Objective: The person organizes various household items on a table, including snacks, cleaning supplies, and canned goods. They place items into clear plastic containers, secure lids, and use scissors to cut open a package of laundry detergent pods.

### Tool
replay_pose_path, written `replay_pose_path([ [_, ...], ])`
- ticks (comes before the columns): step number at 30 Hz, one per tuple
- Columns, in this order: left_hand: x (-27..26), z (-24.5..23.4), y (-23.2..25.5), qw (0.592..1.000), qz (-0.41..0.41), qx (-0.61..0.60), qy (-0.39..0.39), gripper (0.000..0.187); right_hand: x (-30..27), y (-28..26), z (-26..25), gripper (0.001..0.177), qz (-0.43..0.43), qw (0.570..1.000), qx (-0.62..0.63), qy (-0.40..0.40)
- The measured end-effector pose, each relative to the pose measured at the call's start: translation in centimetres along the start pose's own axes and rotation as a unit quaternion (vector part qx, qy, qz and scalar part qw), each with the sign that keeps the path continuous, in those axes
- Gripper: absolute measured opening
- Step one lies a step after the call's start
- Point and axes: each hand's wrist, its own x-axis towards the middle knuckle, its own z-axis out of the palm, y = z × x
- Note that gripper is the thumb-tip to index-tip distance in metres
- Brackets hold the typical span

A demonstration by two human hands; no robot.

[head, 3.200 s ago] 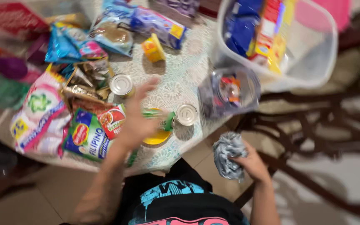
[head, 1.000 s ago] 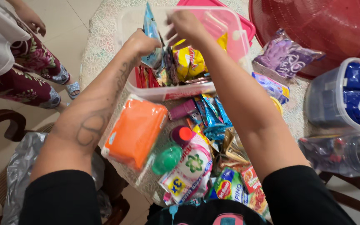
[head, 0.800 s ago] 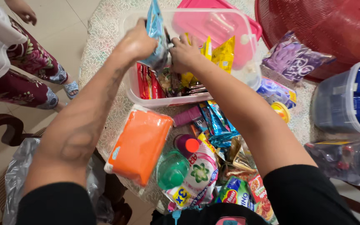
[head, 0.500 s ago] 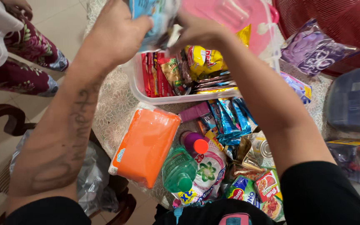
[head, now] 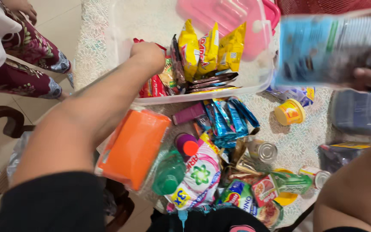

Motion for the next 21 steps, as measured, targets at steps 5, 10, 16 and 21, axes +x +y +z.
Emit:
replay_pose_path([
  [5, 3.1, 2.3, 1.9, 0.975, -0.145, -0.118, 0.121, 0.104, 2.3, 1.5, -1.1, 0.056, 0.054, 0.993, -0.046, -0.094],
  [10, 3.3, 0.5, 0.5, 0.954, -0.191, -0.233, -0.004, 0.112, 6.3, -5.3, 2.3, 0.076, -0.010, 0.985, -0.091, -0.149],
  [16, 4.9, 3.2, 0.8, 0.934, -0.166, -0.316, 0.012, 0.125, 11.9, -9.4, 8.2, 0.095, -0.128, 0.967, -0.201, -0.087],
  [21, 5.2, 3.3, 0.7, 0.952, -0.062, -0.300, 0.024, 0.121, 10.9, -16.4, 5.8, 0.092, -0.169, 0.929, -0.328, 0.012],
])
